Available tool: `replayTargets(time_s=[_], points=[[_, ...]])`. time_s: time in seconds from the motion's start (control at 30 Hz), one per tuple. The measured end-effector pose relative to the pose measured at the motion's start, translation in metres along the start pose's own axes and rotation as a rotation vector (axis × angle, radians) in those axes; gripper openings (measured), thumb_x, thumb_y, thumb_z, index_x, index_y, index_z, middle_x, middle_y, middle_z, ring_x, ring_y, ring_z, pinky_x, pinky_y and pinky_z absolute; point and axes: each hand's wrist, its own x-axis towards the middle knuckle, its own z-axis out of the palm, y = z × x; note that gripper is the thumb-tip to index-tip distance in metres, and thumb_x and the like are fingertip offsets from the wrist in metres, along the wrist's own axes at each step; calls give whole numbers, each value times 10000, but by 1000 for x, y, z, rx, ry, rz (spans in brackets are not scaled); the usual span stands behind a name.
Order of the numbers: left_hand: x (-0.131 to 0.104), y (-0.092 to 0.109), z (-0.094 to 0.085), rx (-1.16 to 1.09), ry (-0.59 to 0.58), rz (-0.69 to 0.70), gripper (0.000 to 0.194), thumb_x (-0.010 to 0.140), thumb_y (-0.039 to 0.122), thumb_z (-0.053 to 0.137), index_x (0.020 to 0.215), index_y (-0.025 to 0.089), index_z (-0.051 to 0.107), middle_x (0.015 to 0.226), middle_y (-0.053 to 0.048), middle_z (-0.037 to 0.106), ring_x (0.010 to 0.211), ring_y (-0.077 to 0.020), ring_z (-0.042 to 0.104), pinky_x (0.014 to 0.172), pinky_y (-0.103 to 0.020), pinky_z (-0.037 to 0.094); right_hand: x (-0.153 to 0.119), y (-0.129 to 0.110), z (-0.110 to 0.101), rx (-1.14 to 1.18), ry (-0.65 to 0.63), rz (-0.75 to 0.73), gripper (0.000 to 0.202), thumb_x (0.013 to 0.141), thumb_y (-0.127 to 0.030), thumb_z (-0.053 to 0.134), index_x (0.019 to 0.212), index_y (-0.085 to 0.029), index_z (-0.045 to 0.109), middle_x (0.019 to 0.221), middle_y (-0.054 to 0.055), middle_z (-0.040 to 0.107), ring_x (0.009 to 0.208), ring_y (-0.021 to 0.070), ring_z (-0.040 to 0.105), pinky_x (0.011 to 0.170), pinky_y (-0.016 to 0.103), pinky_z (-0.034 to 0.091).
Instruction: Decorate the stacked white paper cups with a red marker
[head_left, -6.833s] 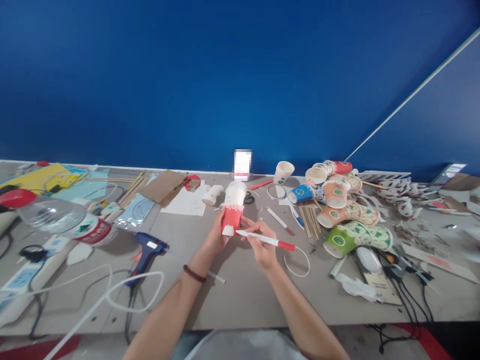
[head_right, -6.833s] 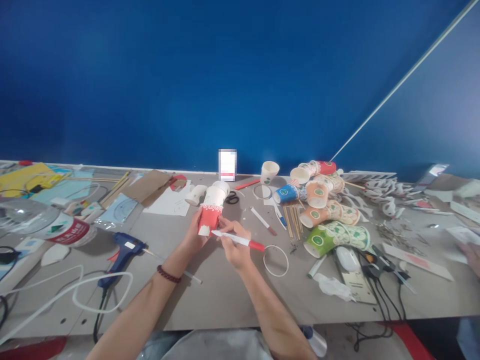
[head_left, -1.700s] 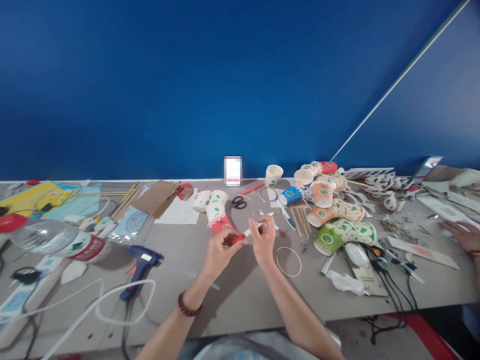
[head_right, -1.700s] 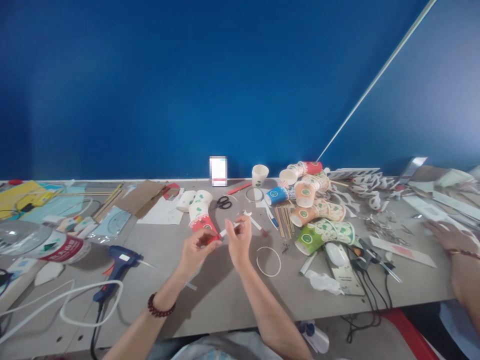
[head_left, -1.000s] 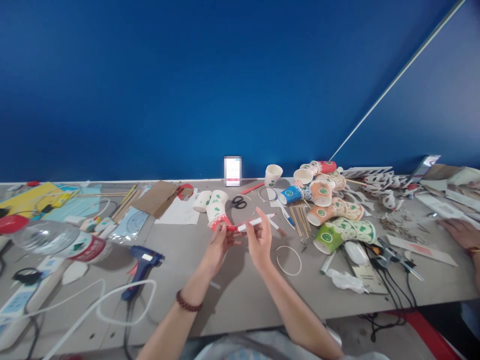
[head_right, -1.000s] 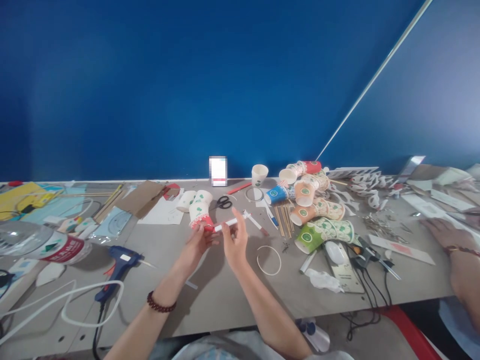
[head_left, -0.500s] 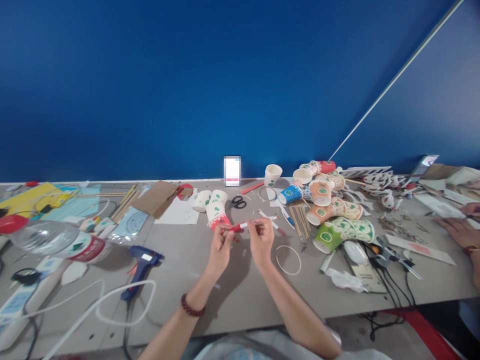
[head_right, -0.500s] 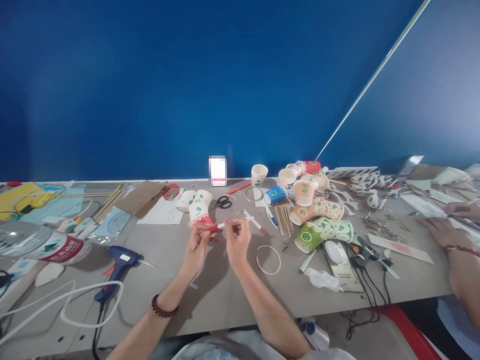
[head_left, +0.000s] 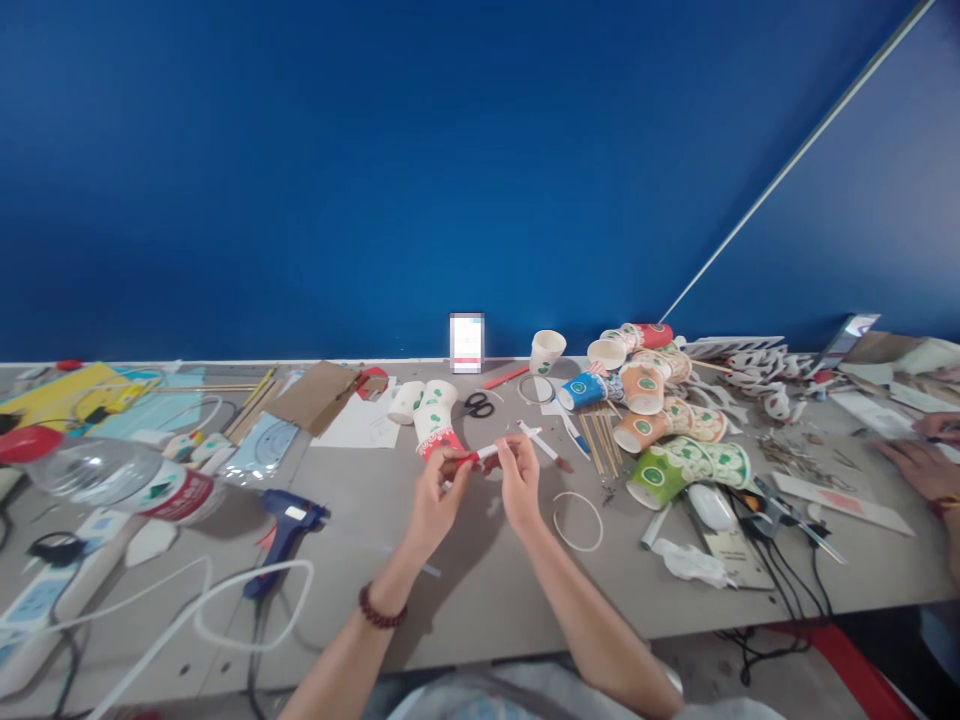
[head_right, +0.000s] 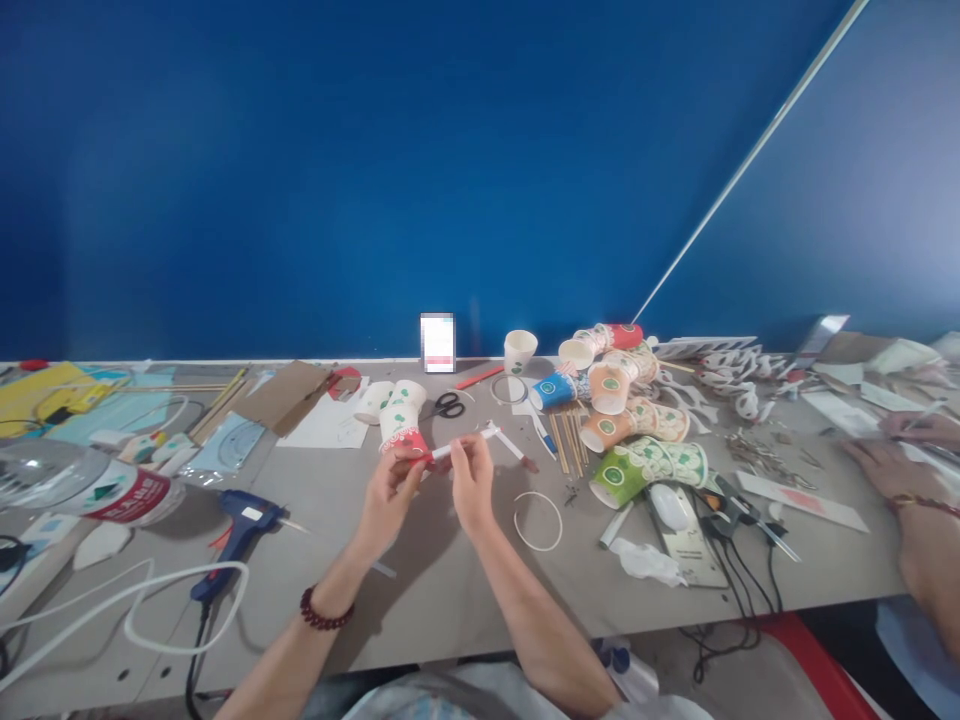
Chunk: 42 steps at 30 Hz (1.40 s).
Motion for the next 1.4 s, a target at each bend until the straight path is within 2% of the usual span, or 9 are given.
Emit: replayTargets(time_s=[0.2,0.4,0.53,0.7,0.8,0.9,1.13,1.27,1.4], points=[[6,7,-11,126,86,93,174,747,359,730,819,204,697,841,-49,703,708,-181,635,689,-302,499,2,0,-2,-306,-257,-125,246,749,-206,602,992,-230,623,888,13,681,687,145,627,668,283,532],[-1,36,-23,302,-153,90,267,773,367,701,1008,244,725,1006,-63,698,779,-199,613,602,-270,468,6,4,-5,-452,-195,-46,153,720,-233,607,867,-239,565,698,-36,641,567,146,592,576,271,498],[1,31,-41,408,124,14,362,770,405,689,1106,276,644,868,-22,648,643,-162,552,585,-274,436,6,4,-5,-454,-159,-1,170,784,-271,556,949,-240,534,743,-19,659,597,157,628,586,277,510],[10,-3,-54,379,237,-77,536,710,463,731,1176,253,570,949,-43,653,759,-217,615,712,-336,473,1,10,-2,-420,-188,-50,166,825,-278,550,985,-237,537,861,34,693,766,198,686,674,318,551],[13,-16,-51,320,164,-104,597,743,446,708,1258,227,502,1052,-91,671,917,-264,648,881,-414,461,-2,15,1,-377,-243,-36,166,839,-281,547,1000,-242,533,900,38,706,714,191,694,617,306,552],[13,-18,-44,222,135,-76,586,763,427,689,1273,237,471,1202,-119,617,1036,-261,628,889,-398,480,-3,17,2,-354,-250,-20,183,835,-298,571,1001,-242,522,976,50,716,721,187,696,617,311,557],[14,10,-28,70,197,9,415,784,409,687,1136,233,555,1222,-107,572,995,-216,619,824,-335,519,-1,6,4,-319,-151,-115,338,721,-306,723,947,-238,480,1208,102,666,972,211,675,788,362,562],[25,18,-15,-141,211,-10,525,757,418,735,1204,257,512,1225,-75,590,1038,-195,612,826,-296,519,-2,0,6,-132,-88,-80,333,759,-323,698,938,-242,429,1263,119,622,1017,196,670,789,336,571],[38,17,2,-391,-41,-139,519,806,509,668,1208,204,550,1165,-98,655,1028,-220,642,900,-337,504,-3,3,7,-33,-60,-28,362,752,-353,720,932,-239,427,1216,117,622,1068,211,655,848,363,563]])
